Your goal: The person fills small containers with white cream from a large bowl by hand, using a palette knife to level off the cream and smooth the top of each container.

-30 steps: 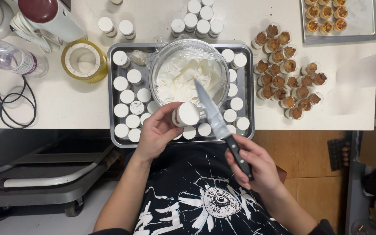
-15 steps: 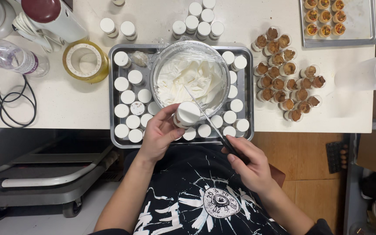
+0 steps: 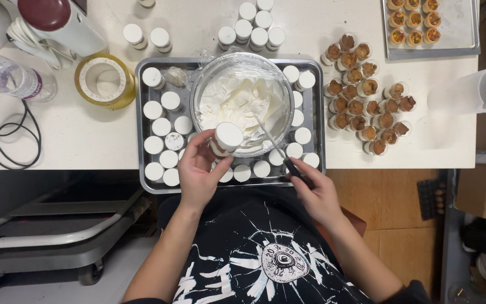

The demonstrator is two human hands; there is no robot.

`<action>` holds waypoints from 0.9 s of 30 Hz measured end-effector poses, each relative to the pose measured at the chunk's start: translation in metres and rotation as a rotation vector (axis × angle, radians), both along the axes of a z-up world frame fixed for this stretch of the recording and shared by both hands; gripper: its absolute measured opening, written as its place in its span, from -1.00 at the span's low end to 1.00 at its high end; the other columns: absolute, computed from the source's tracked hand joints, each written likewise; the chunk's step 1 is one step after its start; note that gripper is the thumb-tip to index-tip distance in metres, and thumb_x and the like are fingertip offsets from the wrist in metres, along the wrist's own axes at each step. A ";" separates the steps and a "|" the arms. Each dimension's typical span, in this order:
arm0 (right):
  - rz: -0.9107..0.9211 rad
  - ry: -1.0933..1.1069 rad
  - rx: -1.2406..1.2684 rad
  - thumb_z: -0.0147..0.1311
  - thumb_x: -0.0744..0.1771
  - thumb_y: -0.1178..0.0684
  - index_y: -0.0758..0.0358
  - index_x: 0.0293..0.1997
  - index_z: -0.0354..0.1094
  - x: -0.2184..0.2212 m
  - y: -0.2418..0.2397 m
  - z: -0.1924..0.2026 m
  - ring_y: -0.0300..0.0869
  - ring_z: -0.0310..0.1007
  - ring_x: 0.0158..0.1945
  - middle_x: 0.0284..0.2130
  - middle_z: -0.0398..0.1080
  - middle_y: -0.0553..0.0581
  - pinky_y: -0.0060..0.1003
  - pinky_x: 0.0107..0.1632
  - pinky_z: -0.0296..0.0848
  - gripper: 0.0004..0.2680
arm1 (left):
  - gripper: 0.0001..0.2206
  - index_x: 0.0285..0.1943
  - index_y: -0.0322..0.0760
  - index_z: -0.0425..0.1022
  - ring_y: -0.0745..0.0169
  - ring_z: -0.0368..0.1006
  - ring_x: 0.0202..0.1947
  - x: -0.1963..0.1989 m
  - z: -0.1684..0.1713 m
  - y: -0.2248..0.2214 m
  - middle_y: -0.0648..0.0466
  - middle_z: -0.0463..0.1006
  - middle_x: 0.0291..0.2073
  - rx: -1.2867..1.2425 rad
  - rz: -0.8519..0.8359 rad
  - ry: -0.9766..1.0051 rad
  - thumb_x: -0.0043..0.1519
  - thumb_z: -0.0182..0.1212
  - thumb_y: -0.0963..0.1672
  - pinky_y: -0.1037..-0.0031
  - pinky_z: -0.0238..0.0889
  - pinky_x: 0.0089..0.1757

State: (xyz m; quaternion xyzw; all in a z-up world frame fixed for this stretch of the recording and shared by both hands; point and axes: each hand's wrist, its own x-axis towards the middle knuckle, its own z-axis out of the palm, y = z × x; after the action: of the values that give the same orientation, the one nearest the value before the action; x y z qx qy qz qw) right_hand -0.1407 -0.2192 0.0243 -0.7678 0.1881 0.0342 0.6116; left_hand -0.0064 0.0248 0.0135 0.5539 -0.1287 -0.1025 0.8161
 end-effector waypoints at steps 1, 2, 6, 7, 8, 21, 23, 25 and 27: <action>-0.002 -0.001 0.000 0.07 0.36 0.20 0.29 0.37 0.31 0.001 -0.001 -0.006 -0.22 0.28 -0.43 -0.21 0.53 0.28 -0.36 -0.39 0.30 -0.64 | -0.45 0.36 -0.47 0.24 0.13 0.44 0.22 0.000 -0.001 0.000 -0.07 0.45 0.18 -0.003 0.005 0.037 0.18 0.29 -0.39 0.30 0.39 0.21; 0.071 -0.154 -0.251 0.09 0.37 0.18 0.24 0.34 0.32 0.002 -0.001 -0.012 -0.15 0.42 -0.26 -0.15 0.51 0.22 -0.28 -0.23 0.40 -0.66 | -0.44 0.38 -0.47 0.21 0.11 0.45 0.23 0.000 -0.002 -0.001 -0.08 0.46 0.19 -0.005 0.010 0.075 0.18 0.28 -0.39 0.31 0.38 0.21; 0.206 0.030 -0.737 0.15 0.32 0.14 -0.02 0.25 0.39 -0.006 0.004 -0.032 0.01 0.55 -0.21 -0.09 0.47 0.14 -0.14 -0.17 0.50 -0.67 | -0.38 0.41 -0.48 0.16 0.11 0.44 0.21 -0.001 -0.005 -0.005 -0.06 0.35 0.23 -0.002 0.002 0.079 0.14 0.27 -0.40 0.32 0.39 0.18; 0.202 0.029 -0.737 0.15 0.32 0.14 -0.02 0.25 0.39 -0.012 0.004 -0.035 0.01 0.55 -0.21 -0.09 0.47 0.14 -0.14 -0.17 0.50 -0.67 | -0.36 0.42 -0.47 0.14 0.11 0.45 0.22 -0.001 -0.006 -0.006 -0.06 0.34 0.24 -0.006 -0.001 0.076 0.14 0.26 -0.41 0.32 0.39 0.19; 0.213 0.021 -0.760 0.15 0.31 0.15 -0.05 0.24 0.39 -0.023 0.003 -0.034 0.00 0.55 -0.20 -0.09 0.46 0.13 -0.15 -0.17 0.50 -0.66 | -0.35 0.44 -0.46 0.13 0.11 0.45 0.22 -0.001 -0.006 -0.007 -0.07 0.34 0.24 -0.010 -0.004 0.072 0.14 0.26 -0.41 0.32 0.39 0.20; -0.314 -0.018 0.236 0.06 0.42 0.17 0.44 0.12 0.27 -0.093 -0.017 -0.023 -0.37 0.15 -0.41 -0.36 0.23 0.02 -0.46 -0.41 0.16 -0.81 | -0.25 0.48 -0.33 0.07 0.08 0.37 0.32 -0.016 -0.006 -0.038 -0.08 0.36 0.22 -0.018 -0.229 0.060 0.09 0.30 -0.41 0.30 0.36 0.22; -0.166 -0.130 0.380 -0.04 0.46 0.13 0.38 0.06 0.30 -0.076 -0.011 -0.011 -0.36 0.20 -0.55 -0.48 0.28 0.01 -0.48 -0.49 0.18 -0.88 | -0.28 0.46 -0.32 0.11 0.05 0.36 0.37 -0.021 -0.003 -0.043 -0.08 0.38 0.22 -0.008 -0.279 0.016 0.11 0.28 -0.41 0.29 0.33 0.27; -0.140 -0.123 0.402 -0.06 0.44 0.13 0.37 0.05 0.30 -0.058 -0.003 0.002 -0.35 0.24 -0.56 -0.45 0.32 0.02 -0.47 -0.49 0.21 -0.86 | -0.28 0.45 -0.32 0.11 0.05 0.36 0.35 -0.025 0.001 -0.045 -0.08 0.40 0.24 -0.002 -0.301 0.014 0.10 0.28 -0.42 0.30 0.29 0.28; -0.109 -0.110 0.425 -0.09 0.42 0.12 0.36 0.05 0.30 -0.042 0.001 0.008 -0.33 0.28 -0.56 -0.42 0.36 0.02 -0.45 -0.50 0.24 -0.84 | -0.28 0.44 -0.32 0.11 0.05 0.36 0.33 -0.029 0.003 -0.044 -0.08 0.42 0.25 0.006 -0.316 0.017 0.09 0.28 -0.42 0.31 0.25 0.29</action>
State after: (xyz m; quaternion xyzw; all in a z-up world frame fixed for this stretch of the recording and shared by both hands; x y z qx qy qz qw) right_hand -0.1832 -0.2183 0.0322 -0.6112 0.1840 -0.0019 0.7697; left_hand -0.0349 -0.0193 0.0164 0.5282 -0.2073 -0.2346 0.7893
